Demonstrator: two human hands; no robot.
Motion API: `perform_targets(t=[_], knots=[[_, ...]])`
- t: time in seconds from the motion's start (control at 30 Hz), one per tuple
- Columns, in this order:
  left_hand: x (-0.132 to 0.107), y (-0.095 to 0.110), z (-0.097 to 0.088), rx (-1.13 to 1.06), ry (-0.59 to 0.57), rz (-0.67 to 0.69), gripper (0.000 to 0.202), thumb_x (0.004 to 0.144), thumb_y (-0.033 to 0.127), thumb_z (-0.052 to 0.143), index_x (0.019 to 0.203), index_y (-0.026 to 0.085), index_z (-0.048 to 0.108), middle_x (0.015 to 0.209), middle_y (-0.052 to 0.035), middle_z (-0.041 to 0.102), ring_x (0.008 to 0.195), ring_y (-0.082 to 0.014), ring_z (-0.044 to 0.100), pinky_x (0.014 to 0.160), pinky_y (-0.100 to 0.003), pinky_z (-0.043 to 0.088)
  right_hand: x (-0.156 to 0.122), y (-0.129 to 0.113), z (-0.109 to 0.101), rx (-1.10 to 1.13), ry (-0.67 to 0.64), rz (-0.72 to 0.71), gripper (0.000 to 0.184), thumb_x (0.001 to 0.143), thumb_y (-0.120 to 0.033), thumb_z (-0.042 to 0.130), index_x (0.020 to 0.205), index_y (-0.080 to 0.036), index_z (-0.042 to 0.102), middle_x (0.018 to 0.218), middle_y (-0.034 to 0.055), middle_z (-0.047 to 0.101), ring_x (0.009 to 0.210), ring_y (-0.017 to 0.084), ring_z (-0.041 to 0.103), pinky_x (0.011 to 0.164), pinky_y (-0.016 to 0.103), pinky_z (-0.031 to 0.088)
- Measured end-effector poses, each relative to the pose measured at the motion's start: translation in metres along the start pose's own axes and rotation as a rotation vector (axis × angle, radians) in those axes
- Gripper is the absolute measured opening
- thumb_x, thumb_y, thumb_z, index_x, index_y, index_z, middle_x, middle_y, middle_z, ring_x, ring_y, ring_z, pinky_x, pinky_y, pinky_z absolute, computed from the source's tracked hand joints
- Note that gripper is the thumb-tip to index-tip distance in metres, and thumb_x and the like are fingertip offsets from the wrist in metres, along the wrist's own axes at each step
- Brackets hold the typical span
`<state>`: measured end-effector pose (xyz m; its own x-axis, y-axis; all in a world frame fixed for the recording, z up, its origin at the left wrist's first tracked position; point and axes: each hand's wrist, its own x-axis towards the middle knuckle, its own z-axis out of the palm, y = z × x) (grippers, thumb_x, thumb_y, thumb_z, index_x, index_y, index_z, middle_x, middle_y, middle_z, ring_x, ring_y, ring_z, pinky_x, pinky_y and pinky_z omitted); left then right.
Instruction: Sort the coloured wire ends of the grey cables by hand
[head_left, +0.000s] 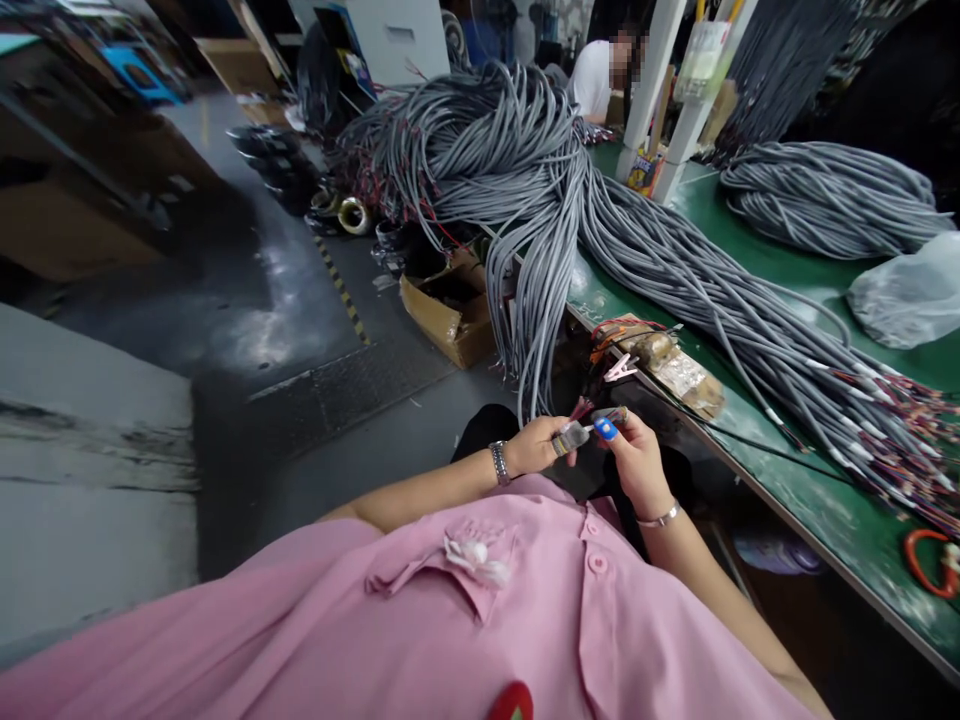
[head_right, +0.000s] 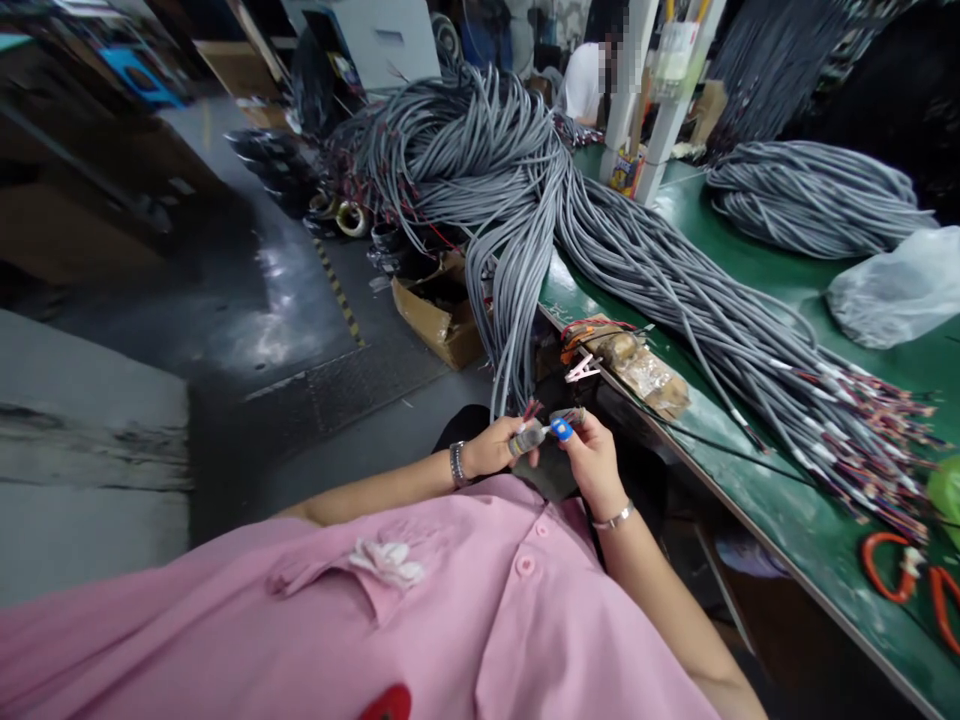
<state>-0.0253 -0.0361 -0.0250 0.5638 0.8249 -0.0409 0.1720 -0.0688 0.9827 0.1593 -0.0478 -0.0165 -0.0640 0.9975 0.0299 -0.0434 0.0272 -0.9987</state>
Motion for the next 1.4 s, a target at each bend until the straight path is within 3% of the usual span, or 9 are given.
perform_targets(t=[0.1,0.2,0.37,0.47,0.6,0.73,0.97,1.2,1.4], knots=[[0.001,-0.003,-0.007,-0.212,0.112,0.008,0.052,0.086,0.062,0.049,0.084,0.013,0.066,0.075,-0.0088,0.071,0.056,-0.011,0.06,0.05,-0.019,0.042,-0.002,0.003,-0.01,-0.021,0.016,-0.003,0.018,0.08,-0.038,0.07,0.086,-0.022,0.067,0.076,-0.0003,0.063,0.064,0.013,0.052,0.06,0.025,0.044],[0.002,0.002,-0.025,-0.518,0.38,0.06,0.052,0.08,0.062,0.057,0.092,0.012,0.067,0.084,-0.0122,0.072,0.072,-0.0177,0.069,0.058,-0.023,0.049,-0.001,0.004,-0.023,-0.063,-0.032,-0.035,0.016,0.081,-0.037,0.069,0.083,-0.022,0.065,0.071,-0.0012,0.06,0.062,0.013,0.051,0.06,0.025,0.043],[-0.005,0.028,-0.065,-0.72,0.621,0.222,0.039,0.083,0.051,0.058,0.089,0.013,0.067,0.073,-0.005,0.068,0.038,-0.0046,0.05,0.034,-0.015,0.025,0.007,0.002,-0.036,-0.312,-0.274,-0.117,0.016,0.082,-0.036,0.068,0.083,-0.02,0.067,0.077,0.0027,0.064,0.071,0.016,0.056,0.068,0.029,0.045],[-0.007,0.039,-0.067,-0.626,0.55,0.201,0.03,0.08,0.04,0.067,0.095,0.013,0.068,0.081,-0.0056,0.07,0.039,-0.0025,0.047,0.036,-0.016,0.026,0.016,-0.001,-0.029,-0.292,-0.289,-0.063,0.019,0.083,-0.039,0.067,0.083,-0.02,0.067,0.073,0.0016,0.062,0.066,0.015,0.054,0.063,0.027,0.044],[0.005,0.038,-0.038,-0.397,0.346,0.022,0.035,0.082,0.038,0.068,0.106,0.013,0.068,0.104,-0.0115,0.069,0.085,-0.0142,0.065,0.063,-0.019,0.046,0.031,-0.012,-0.01,-0.158,-0.239,0.016,0.025,0.082,-0.045,0.066,0.083,-0.02,0.065,0.069,-0.0009,0.058,0.059,0.012,0.051,0.058,0.026,0.043],[0.017,0.031,-0.013,-0.314,0.116,-0.042,0.044,0.086,0.045,0.06,0.118,0.014,0.06,0.092,-0.0087,0.069,0.071,-0.0126,0.063,0.058,-0.021,0.044,0.038,-0.016,0.003,-0.027,-0.206,0.064,0.03,0.08,-0.049,0.066,0.076,-0.019,0.062,0.067,-0.0007,0.059,0.057,0.012,0.051,0.056,0.026,0.044],[0.025,0.023,-0.006,-0.162,0.215,-0.125,0.032,0.082,0.044,0.065,0.087,0.013,0.059,0.065,-0.0011,0.064,0.043,-0.0062,0.053,0.045,-0.018,0.038,0.035,-0.004,0.007,0.088,0.04,0.088,0.028,0.071,-0.044,0.076,0.08,-0.02,0.065,0.071,-0.0005,0.062,0.06,0.012,0.051,0.051,0.024,0.041],[0.025,0.017,-0.01,-0.167,0.128,-0.208,0.032,0.08,0.044,0.065,0.077,0.014,0.056,0.061,-0.0005,0.062,0.042,-0.0084,0.056,0.036,-0.016,0.033,0.045,-0.011,0.007,0.024,-0.131,0.137,0.029,0.069,-0.044,0.077,0.078,-0.018,0.069,0.064,-0.0016,0.06,0.055,0.01,0.047,0.052,0.024,0.039],[0.026,0.013,-0.01,-0.357,0.281,-0.184,0.036,0.077,0.047,0.067,0.07,0.014,0.054,0.058,0.0003,0.06,0.039,-0.0068,0.053,0.034,-0.016,0.026,0.042,-0.005,0.012,0.072,-0.038,0.141,0.03,0.072,-0.046,0.075,0.079,-0.018,0.068,0.063,-0.0019,0.058,0.053,0.01,0.045,0.051,0.025,0.038]])
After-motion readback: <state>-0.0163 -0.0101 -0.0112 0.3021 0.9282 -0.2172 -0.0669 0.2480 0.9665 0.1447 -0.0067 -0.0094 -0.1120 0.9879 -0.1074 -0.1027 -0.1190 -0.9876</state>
